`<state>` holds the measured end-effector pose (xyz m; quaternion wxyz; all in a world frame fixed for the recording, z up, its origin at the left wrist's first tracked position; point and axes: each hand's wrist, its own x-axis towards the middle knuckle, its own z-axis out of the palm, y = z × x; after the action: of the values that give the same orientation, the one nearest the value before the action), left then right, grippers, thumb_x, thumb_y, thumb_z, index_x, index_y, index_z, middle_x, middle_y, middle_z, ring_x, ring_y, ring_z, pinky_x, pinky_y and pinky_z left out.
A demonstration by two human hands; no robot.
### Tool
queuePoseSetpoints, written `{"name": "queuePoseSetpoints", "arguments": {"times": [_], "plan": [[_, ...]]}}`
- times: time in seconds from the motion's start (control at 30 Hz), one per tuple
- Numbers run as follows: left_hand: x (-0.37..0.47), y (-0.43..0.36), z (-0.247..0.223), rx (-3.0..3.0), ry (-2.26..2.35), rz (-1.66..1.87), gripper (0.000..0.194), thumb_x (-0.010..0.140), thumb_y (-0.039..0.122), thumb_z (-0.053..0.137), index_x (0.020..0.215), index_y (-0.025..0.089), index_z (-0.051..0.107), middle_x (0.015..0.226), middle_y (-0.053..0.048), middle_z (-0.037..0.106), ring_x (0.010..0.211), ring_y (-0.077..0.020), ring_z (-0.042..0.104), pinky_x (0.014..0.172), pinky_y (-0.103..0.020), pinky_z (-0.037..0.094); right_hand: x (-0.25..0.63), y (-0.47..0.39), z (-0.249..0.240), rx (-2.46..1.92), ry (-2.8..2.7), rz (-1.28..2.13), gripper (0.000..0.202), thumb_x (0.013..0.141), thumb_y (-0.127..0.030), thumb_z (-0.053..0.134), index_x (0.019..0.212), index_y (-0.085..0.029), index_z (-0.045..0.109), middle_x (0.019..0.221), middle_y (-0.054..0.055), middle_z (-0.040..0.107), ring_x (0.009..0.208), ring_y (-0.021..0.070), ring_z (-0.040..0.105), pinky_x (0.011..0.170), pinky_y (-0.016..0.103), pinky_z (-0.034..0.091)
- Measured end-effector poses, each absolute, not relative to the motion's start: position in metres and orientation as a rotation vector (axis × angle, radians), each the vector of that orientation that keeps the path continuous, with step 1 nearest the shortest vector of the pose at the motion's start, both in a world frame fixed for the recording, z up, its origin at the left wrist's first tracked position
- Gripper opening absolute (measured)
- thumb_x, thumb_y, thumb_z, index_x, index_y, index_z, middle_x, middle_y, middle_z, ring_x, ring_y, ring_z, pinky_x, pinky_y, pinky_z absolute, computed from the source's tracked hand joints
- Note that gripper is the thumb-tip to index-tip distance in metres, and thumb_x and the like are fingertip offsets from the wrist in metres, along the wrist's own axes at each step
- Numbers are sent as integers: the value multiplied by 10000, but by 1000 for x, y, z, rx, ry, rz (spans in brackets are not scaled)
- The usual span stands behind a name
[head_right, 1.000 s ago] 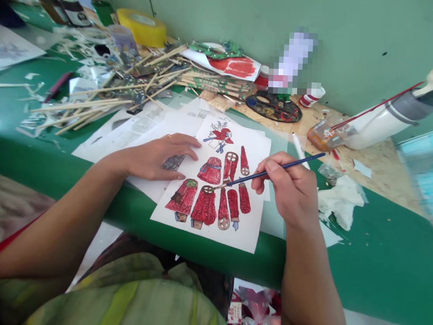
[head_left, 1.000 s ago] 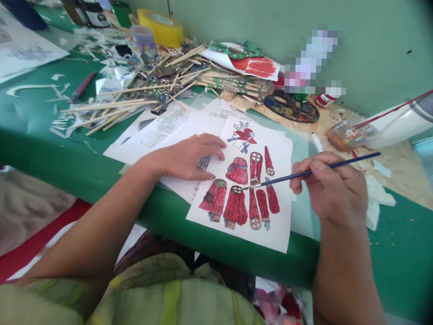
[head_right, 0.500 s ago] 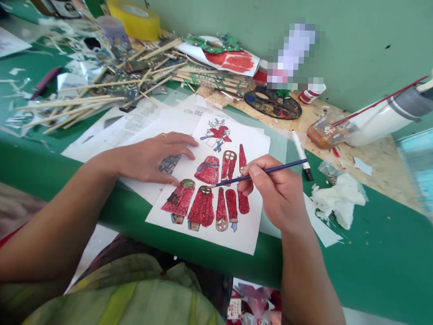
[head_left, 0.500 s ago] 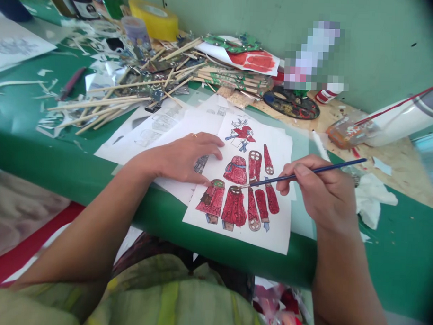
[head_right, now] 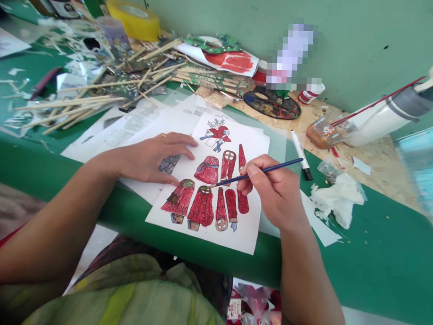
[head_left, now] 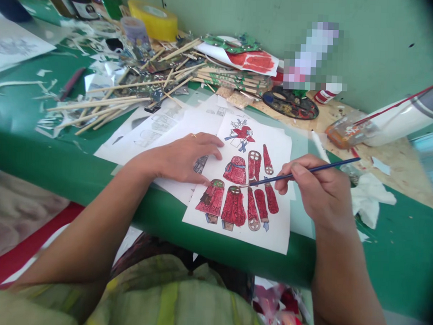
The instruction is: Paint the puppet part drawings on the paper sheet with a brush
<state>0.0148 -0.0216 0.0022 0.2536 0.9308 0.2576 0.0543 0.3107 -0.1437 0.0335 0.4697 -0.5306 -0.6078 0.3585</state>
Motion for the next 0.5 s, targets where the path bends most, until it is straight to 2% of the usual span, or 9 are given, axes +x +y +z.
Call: {"name": "queuePoseSetpoints", "arguments": {"times": [0.5], "plan": [[15, -21, 2, 2529, 693, 161, 570, 821, 578, 741, 1259, 231, 627, 1582, -122, 459, 1474, -324, 398, 1215, -499, 319, 311, -143, 31, -1269, -1473, 881, 185, 985, -297, 617, 851, -210, 711, 697, 12, 691, 606, 155, 661, 564, 295, 562]]}}
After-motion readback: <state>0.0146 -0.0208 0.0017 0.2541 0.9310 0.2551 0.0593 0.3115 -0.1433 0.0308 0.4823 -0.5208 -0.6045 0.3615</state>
